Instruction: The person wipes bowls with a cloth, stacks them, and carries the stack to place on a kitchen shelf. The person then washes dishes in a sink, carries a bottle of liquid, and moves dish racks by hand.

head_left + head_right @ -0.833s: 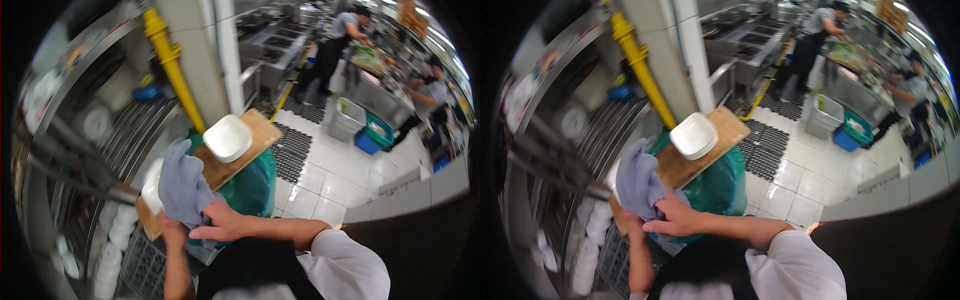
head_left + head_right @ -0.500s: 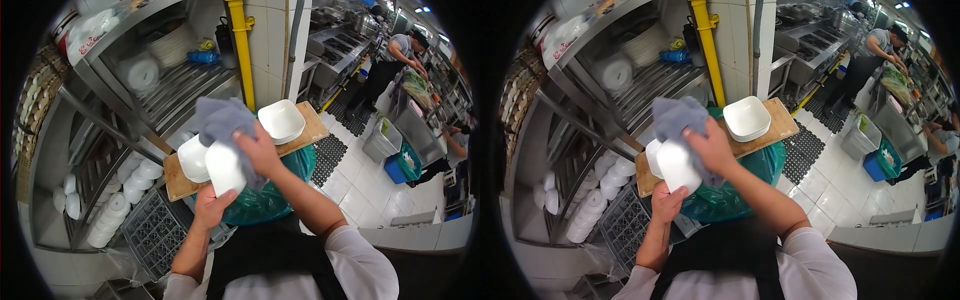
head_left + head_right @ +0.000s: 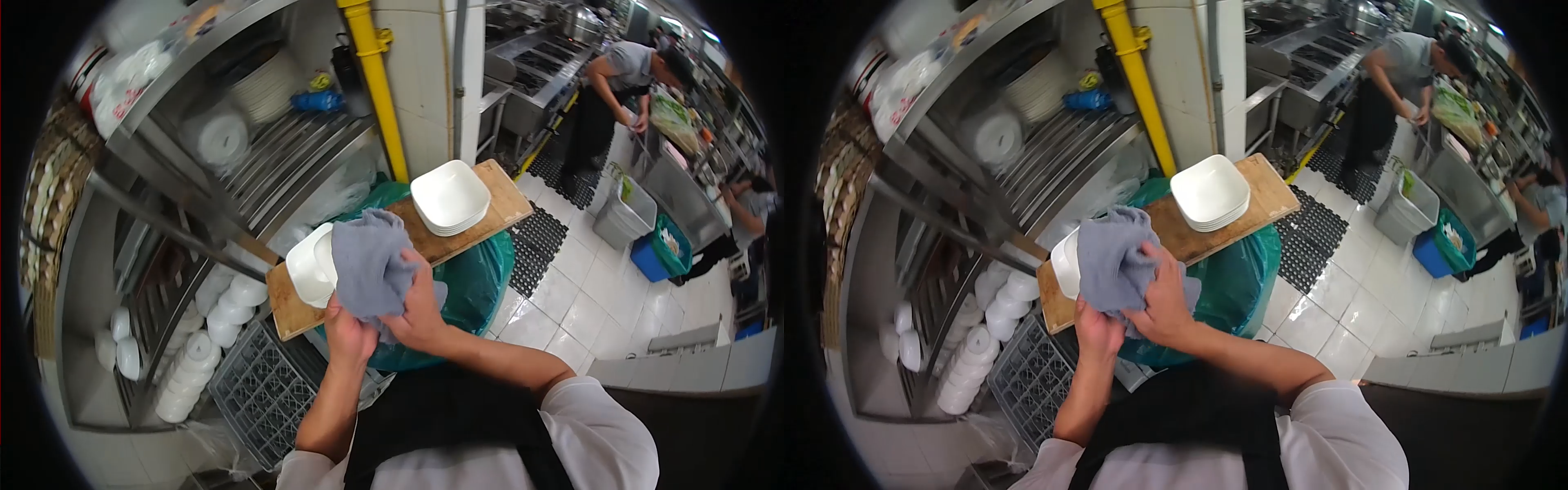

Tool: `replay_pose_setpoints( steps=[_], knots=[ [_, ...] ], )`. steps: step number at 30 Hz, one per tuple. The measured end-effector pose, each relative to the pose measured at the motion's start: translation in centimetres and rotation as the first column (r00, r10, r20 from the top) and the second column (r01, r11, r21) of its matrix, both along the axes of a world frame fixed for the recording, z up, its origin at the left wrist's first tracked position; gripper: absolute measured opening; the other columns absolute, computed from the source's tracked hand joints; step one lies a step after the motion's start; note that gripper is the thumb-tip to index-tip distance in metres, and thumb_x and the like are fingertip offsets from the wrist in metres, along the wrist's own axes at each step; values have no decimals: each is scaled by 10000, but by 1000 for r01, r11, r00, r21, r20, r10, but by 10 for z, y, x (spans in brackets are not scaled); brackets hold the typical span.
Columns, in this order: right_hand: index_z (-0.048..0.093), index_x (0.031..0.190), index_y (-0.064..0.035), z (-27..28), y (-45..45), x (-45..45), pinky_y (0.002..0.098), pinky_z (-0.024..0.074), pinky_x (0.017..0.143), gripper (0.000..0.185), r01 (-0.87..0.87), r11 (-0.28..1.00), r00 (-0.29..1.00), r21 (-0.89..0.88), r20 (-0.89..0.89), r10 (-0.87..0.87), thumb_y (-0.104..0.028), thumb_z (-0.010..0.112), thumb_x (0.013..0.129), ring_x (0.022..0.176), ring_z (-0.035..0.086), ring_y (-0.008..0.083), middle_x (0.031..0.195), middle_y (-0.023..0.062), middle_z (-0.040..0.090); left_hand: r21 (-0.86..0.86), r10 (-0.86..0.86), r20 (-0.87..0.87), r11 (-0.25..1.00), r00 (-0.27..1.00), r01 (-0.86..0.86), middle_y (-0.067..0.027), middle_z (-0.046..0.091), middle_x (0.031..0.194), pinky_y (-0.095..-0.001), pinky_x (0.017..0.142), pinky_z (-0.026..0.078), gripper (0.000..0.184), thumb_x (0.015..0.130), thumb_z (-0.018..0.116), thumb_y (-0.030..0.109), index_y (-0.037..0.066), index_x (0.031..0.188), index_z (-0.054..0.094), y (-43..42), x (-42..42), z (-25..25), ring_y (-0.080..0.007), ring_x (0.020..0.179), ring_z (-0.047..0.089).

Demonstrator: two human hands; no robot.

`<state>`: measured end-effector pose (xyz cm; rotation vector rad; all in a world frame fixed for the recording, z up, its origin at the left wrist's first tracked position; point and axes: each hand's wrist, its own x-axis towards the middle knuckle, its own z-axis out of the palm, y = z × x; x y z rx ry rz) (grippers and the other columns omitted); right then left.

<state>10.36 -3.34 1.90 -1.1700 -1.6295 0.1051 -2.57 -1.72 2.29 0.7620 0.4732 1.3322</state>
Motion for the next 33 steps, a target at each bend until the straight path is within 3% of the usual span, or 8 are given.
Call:
replay_pose_setpoints(
  steps=[3,7,10,12,16,18,24,33],
  knots=[
    [530,1122,22,-1,21,21,326,395,919,388,-143,980,796,-141,-604,29,-203,617,819,1053,516,267,1199,172,486,33,-132,-37,990,991,134,-117,506,1251,-403,1001,358,341,918,469,103,-4,1242,474,-7,9,16,-239,1160,480],
    [534,1140,8,-28,26,61,257,476,770,305,-573,814,82,-90,-995,-53,-215,468,944,840,585,121,949,48,621,48,-215,-87,974,973,220,-148,451,1309,-460,1036,314,449,906,479,126,-9,1319,368,2,16,19,-293,1214,438],
    [610,1005,3,-67,-11,83,290,457,721,267,-366,720,705,-590,-680,-199,-229,560,881,784,542,116,861,39,622,102,-216,-148,967,965,232,-167,465,1294,-451,1027,332,455,898,484,98,-11,1321,357,19,37,23,-300,1194,461],
    [605,1061,-10,-65,-43,82,271,436,820,300,-527,667,594,-526,-790,-153,-242,577,874,897,538,118,938,24,625,185,-201,-373,940,906,285,-145,537,1208,-368,970,384,396,890,517,108,-28,1255,445,34,53,31,-250,1105,526],
    [587,1124,-32,-69,-76,96,270,430,854,341,-693,564,435,-449,-884,-171,-276,569,887,939,540,116,1020,31,611,303,149,-923,851,356,429,-88,670,858,-364,684,463,230,868,549,176,-21,955,629,87,91,17,-250,771,636],
    [583,1127,-31,-71,-83,108,280,438,848,355,-673,613,385,-414,-904,-187,-290,574,885,937,546,122,1029,36,606,303,261,-952,757,157,579,-144,665,935,-371,738,470,264,867,535,196,-6,1012,622,101,117,18,-307,850,637],
    [594,1094,-38,-78,-104,135,269,461,796,304,-616,646,351,-451,-891,-287,-257,573,884,879,563,111,993,21,613,332,503,-864,603,-22,726,-194,526,1224,-413,941,409,396,902,446,239,42,1241,495,139,151,-21,-335,1143,500],
    [566,1121,-39,-66,-117,147,301,504,739,302,-599,643,283,-478,-877,-389,-239,554,895,857,585,135,974,36,609,191,567,-806,524,-172,830,-175,436,1330,-427,995,362,420,937,376,272,19,1265,446,141,160,-30,-393,1192,429]
  ],
)
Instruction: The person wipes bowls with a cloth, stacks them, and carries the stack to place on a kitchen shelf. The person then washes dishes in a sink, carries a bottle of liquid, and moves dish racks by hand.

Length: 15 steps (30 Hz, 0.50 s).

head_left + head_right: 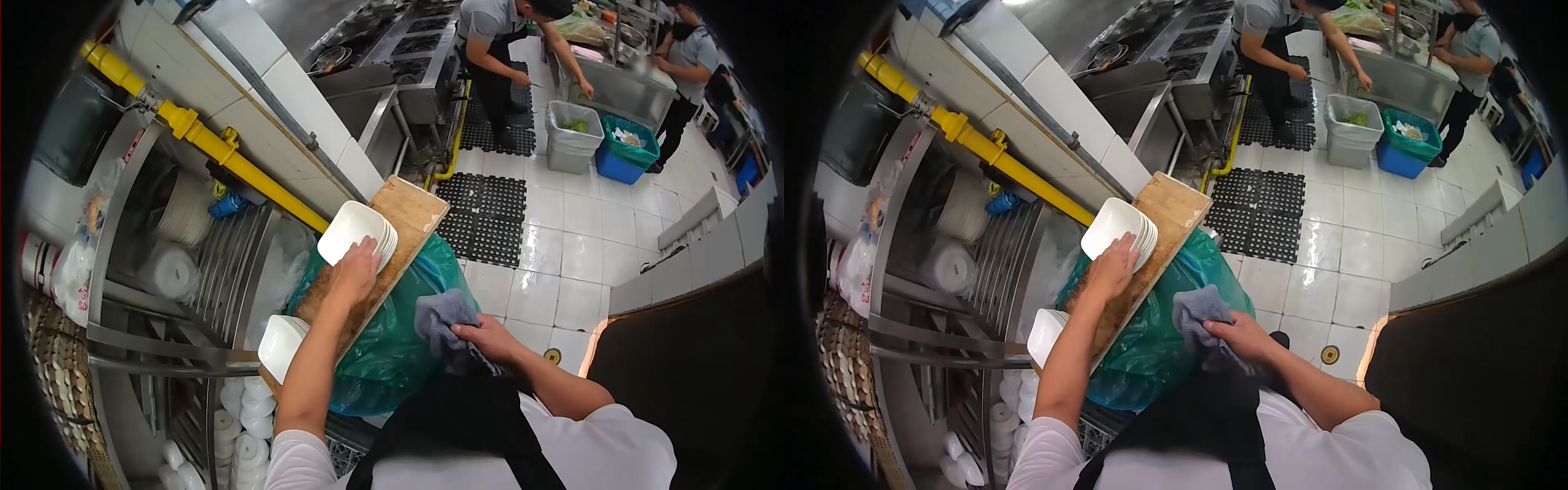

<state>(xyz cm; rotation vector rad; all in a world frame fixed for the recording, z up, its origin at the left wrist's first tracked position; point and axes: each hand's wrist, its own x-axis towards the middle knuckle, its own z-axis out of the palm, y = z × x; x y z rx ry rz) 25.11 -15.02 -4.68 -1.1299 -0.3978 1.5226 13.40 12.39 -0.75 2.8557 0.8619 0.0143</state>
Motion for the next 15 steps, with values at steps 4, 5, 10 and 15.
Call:
replay_pose_setpoints(
  steps=[4,5,10,15],
  knots=[
    [566,1128,-38,-2,8,0,297,492,764,312,-56,998,998,23,34,56,-243,562,892,872,577,131,991,36,606,27,-40,-1,999,999,40,-191,436,1324,-428,1027,323,416,941,368,266,0,1249,452,1,-2,-4,-403,1195,420],
    [566,1132,-37,-4,11,-2,294,485,777,318,-58,997,998,47,35,56,-243,567,890,881,575,130,998,36,606,5,-44,-9,999,999,45,-199,433,1323,-432,1032,314,416,938,374,263,-4,1246,453,0,-2,-2,-401,1202,413],
    [564,1145,-30,4,23,-14,280,453,830,347,-163,985,987,50,-10,163,-245,596,875,924,560,122,1023,37,605,9,-95,-126,995,987,97,-183,385,1372,-425,1042,305,442,930,417,279,5,1277,428,-5,1,13,-392,1257,358],
    [568,1130,-16,24,32,-26,279,462,814,347,-313,948,945,-61,82,318,-237,607,864,899,572,130,1008,43,609,-9,111,418,993,902,-118,-216,299,1414,-395,1084,234,572,877,529,293,2,1339,359,-34,-36,8,-365,1325,258]
  ],
)
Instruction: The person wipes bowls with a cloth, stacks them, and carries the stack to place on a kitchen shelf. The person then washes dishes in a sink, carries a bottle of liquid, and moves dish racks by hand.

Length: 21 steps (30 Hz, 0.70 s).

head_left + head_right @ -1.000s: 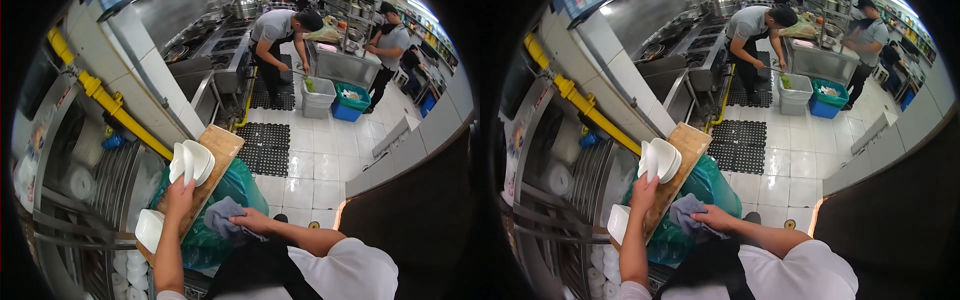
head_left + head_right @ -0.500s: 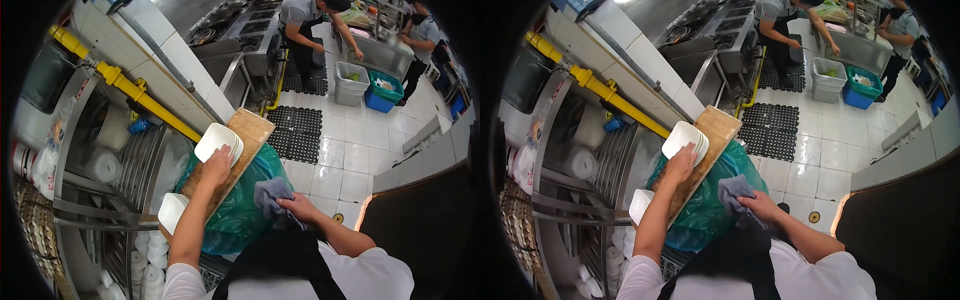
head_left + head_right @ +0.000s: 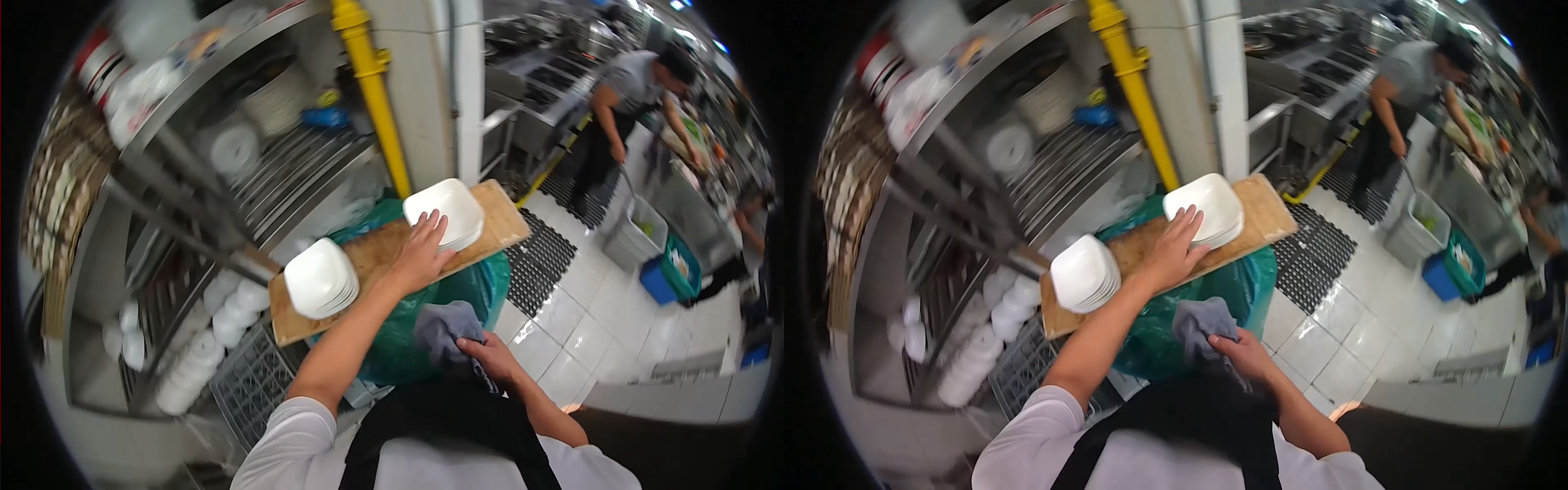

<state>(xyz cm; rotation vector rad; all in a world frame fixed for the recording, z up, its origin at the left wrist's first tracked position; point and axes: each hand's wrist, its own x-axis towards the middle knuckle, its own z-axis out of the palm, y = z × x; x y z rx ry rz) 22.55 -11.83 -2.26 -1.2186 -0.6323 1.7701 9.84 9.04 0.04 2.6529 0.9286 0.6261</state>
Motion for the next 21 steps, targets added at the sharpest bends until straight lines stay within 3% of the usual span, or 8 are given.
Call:
replay_pose_setpoints(
  steps=[4,8,10,12,14,16,19,21],
  knots=[
    [573,1111,-12,-7,12,-8,276,466,789,343,-67,998,997,11,-37,67,-237,612,856,864,581,136,989,45,609,-62,371,249,928,895,-368,-212,313,1411,-375,1079,242,635,816,626,236,3,1344,359,-38,-84,1,-338,1325,275],
    [560,1124,-12,17,44,-26,271,459,786,375,-197,971,977,138,-55,206,-254,625,845,881,571,128,988,40,602,44,627,250,754,738,-656,-220,227,1446,-368,1079,241,817,716,735,206,-18,1367,296,-57,-175,-14,-347,1344,224],
    [550,1135,-11,44,73,-51,272,453,792,392,-218,938,970,268,-43,238,-257,630,841,897,564,122,994,37,597,-124,693,202,719,692,-684,-253,178,1449,-372,1090,212,997,665,777,289,-52,1388,181,-57,-199,-22,-363,1351,185],
    [535,1147,5,64,106,-83,276,442,817,420,-197,891,980,409,48,195,-265,629,839,906,555,125,987,44,602,-227,728,142,683,670,-694,-274,170,1442,-373,1097,196,1077,651,782,352,-63,1395,123,-53,-213,-35,-379,1353,159],
    [526,1153,11,72,150,-117,295,438,842,442,-306,713,929,631,362,78,-257,642,820,946,570,184,1067,110,586,-291,719,218,694,660,-659,-280,155,1445,-362,1096,204,1136,613,809,342,-90,1385,96,-49,-216,-45,-373,1347,186],
    [527,1158,0,77,187,-146,369,427,887,484,-535,438,703,722,668,-243,-297,653,798,1097,511,308,1250,196,476,-395,712,282,697,643,-599,-274,158,1447,-359,1097,205,1157,596,818,328,-83,1389,83,-50,-217,-45,-361,1353,180],
    [540,1198,-38,45,233,-182,444,297,1023,561,-850,438,97,292,905,-415,-461,559,830,1266,307,440,1410,233,289,-399,732,301,679,611,-616,-267,140,1454,-358,1096,211,1177,579,830,302,-69,1396,69,-53,-214,-41,-343,1360,173],
    [522,1234,-53,27,236,-194,484,205,1058,645,-900,434,-132,46,919,-371,-556,468,833,1315,158,466,1459,219,170,-398,724,304,687,619,-608,-264,135,1456,-356,1091,224,1193,573,834,297,-67,1398,52,-52,-215,-41,-336,1359,179]
  ],
)
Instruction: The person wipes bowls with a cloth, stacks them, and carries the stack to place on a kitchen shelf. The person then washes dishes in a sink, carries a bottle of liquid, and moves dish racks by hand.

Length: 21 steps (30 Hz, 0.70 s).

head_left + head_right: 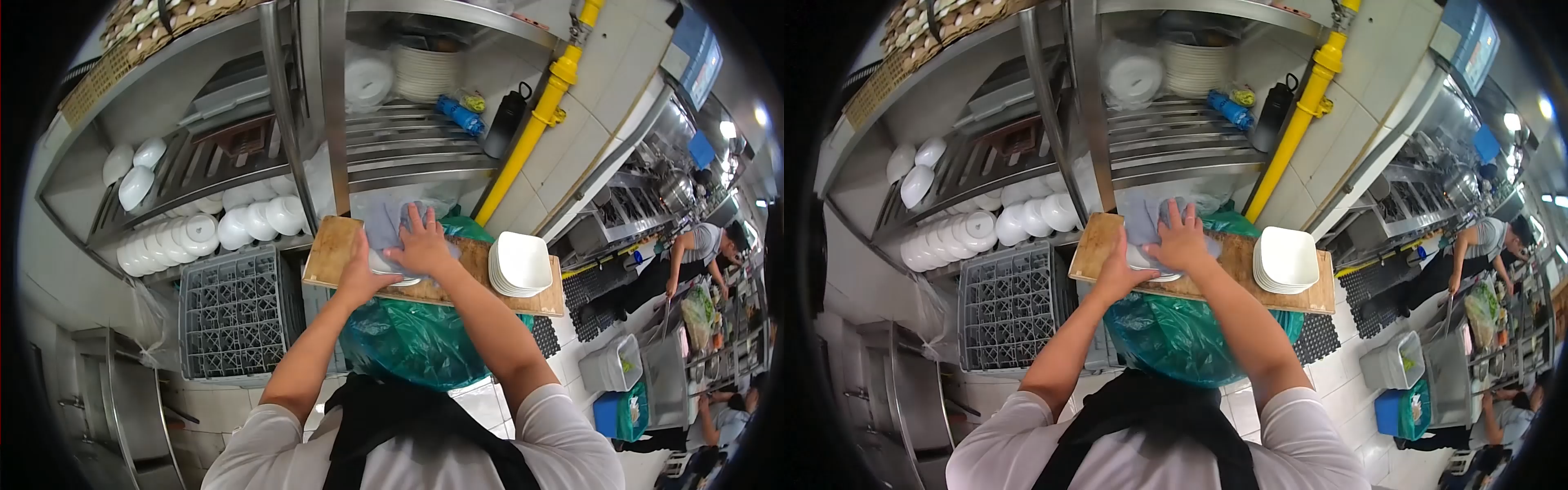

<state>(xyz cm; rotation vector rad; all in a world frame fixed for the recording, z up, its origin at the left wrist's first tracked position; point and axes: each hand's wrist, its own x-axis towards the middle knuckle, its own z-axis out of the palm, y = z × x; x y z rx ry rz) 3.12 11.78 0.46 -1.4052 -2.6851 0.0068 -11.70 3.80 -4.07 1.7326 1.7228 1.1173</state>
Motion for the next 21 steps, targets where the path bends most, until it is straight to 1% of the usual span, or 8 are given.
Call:
replay_pose_setpoints(
  steps=[2,8,11,15,17,18,20,21],
  knots=[
    [481,1294,-78,2,1,-10,531,97,1080,738,29,991,964,-132,266,7,-644,335,843,1355,-11,461,1501,190,20,22,2,27,1000,1000,-2,-262,146,1455,-354,1083,237,1214,565,841,278,-58,1401,29,4,-1,0,-335,1355,195],
    [496,1264,-24,3,-4,-10,520,83,1087,757,-49,982,956,-181,278,99,-633,284,867,1358,34,448,1471,217,167,95,-5,126,995,992,-7,-256,203,1441,-369,1062,272,1236,574,834,232,-18,1412,-40,2,3,-3,-346,1329,256],
    [505,1235,8,-1,-7,-17,462,142,1093,810,-98,930,969,-356,180,171,-662,254,856,1345,135,441,1383,245,339,72,-11,172,997,985,-2,-261,228,1426,-379,1042,306,1173,621,787,186,6,1418,-54,-1,2,-5,-361,1308,290],
    [536,1200,-15,3,-11,-23,398,334,989,637,-181,862,977,-474,15,214,-532,435,842,1211,411,350,1264,211,484,86,-53,259,996,965,32,-259,302,1390,-377,995,363,1137,647,749,121,23,1419,-80,5,-3,-21,-364,1249,383],
    [563,1149,-3,21,-16,-17,374,433,884,523,-198,806,980,-557,-106,168,-408,553,819,1063,558,314,1135,185,594,71,-53,293,997,955,34,-256,341,1367,-373,974,384,1154,638,755,104,21,1415,-93,4,-1,-17,-359,1221,419],
    [571,1119,2,22,-15,-12,364,445,844,478,-246,758,956,-604,-281,87,-349,582,794,995,581,303,1071,174,615,55,-40,309,998,950,24,-255,359,1355,-370,963,393,1171,627,765,100,16,1413,-99,-1,1,-3,-356,1209,433],
    [589,1059,12,24,-13,-3,344,471,765,400,-377,654,809,-656,-577,-113,-231,640,745,858,627,281,943,152,659,88,-31,275,996,961,7,-254,381,1340,-368,948,407,1208,603,792,105,4,1408,-104,-1,2,-1,-352,1195,449],
    [603,1039,7,26,-13,-3,324,471,751,372,-371,692,766,-619,-625,-148,-216,643,745,816,618,236,899,132,659,137,-33,226,991,974,2,-255,385,1337,-367,942,412,1229,589,808,114,-3,1405,-103,2,1,-9,-352,1192,452]
  ],
)
